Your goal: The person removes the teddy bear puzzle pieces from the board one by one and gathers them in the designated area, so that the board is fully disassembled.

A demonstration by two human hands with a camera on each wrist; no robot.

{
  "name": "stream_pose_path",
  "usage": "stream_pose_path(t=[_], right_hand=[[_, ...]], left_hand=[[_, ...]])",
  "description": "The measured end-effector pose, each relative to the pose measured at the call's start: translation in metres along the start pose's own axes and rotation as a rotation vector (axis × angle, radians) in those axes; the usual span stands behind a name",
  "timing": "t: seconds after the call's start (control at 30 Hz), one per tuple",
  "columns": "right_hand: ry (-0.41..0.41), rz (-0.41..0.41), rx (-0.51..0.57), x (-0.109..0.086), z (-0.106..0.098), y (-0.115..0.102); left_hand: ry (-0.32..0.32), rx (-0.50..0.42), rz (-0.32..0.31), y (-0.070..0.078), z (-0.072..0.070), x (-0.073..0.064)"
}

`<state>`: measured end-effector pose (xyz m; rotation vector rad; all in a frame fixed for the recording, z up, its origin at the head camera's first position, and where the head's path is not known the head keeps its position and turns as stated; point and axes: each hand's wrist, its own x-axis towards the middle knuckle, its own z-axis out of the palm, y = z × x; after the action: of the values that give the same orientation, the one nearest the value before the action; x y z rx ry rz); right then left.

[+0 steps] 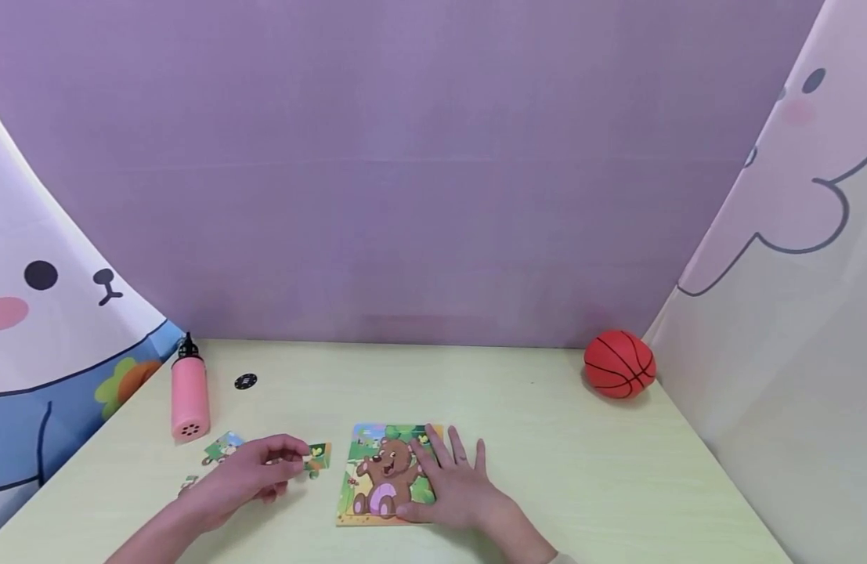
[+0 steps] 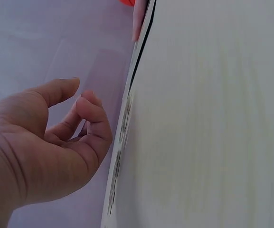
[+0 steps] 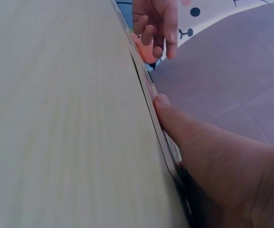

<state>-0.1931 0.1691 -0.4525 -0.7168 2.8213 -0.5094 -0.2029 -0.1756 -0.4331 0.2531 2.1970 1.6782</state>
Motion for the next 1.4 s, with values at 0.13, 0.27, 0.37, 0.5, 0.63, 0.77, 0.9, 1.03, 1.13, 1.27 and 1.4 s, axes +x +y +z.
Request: stream_pose_path(t=[0.13, 0.27, 0.37, 0.5, 0.63, 0.77, 0.9, 1.03, 1.13, 1.27, 1.4], right_hand=[[0.009, -0.001, -0.006, -0.001, 0.0, 0.0], [0.011, -0.003, -0.002, -0.001, 0.0, 0.0], [0.009, -0.001, -0.003, -0.001, 0.0, -0.001], [0.01, -0.001, -0.011, -0.001, 0.0, -0.002], [0.013, -0.001, -0.015, -0.001, 0.001, -0.001], [0.013, 0.001, -0.016, 0.0, 0.002, 0.001], [0.012, -0.005, -0.009, 0.001, 0.002, 0.002], [0.011, -0.013, -0.006, 0.001, 0.003, 0.003], [0.01, -0.015, -0.006, 0.001, 0.004, 0.003], [0.007, -0.013, -0.001, 0.002, 0.004, 0.004], [0.004, -0.009, -0.001, 0.002, 0.004, 0.004]], left_hand=[[-0.035, -0.014, 0.026, 0.003, 0.016, 0.009], [-0.066, -0.025, 0.055, 0.007, 0.03, 0.016], [-0.09, -0.023, 0.068, 0.009, 0.041, 0.022], [-0.108, -0.005, 0.075, 0.011, 0.054, 0.031], [-0.123, 0.001, 0.081, 0.013, 0.065, 0.04], [-0.13, -0.002, 0.09, 0.015, 0.073, 0.046], [-0.132, -0.005, 0.1, 0.017, 0.079, 0.051], [-0.127, 0.021, 0.127, 0.017, 0.085, 0.053], [-0.119, 0.049, 0.153, 0.016, 0.089, 0.055], [-0.119, 0.051, 0.148, 0.016, 0.091, 0.058], [-0.118, 0.071, 0.133, 0.018, 0.092, 0.059]])
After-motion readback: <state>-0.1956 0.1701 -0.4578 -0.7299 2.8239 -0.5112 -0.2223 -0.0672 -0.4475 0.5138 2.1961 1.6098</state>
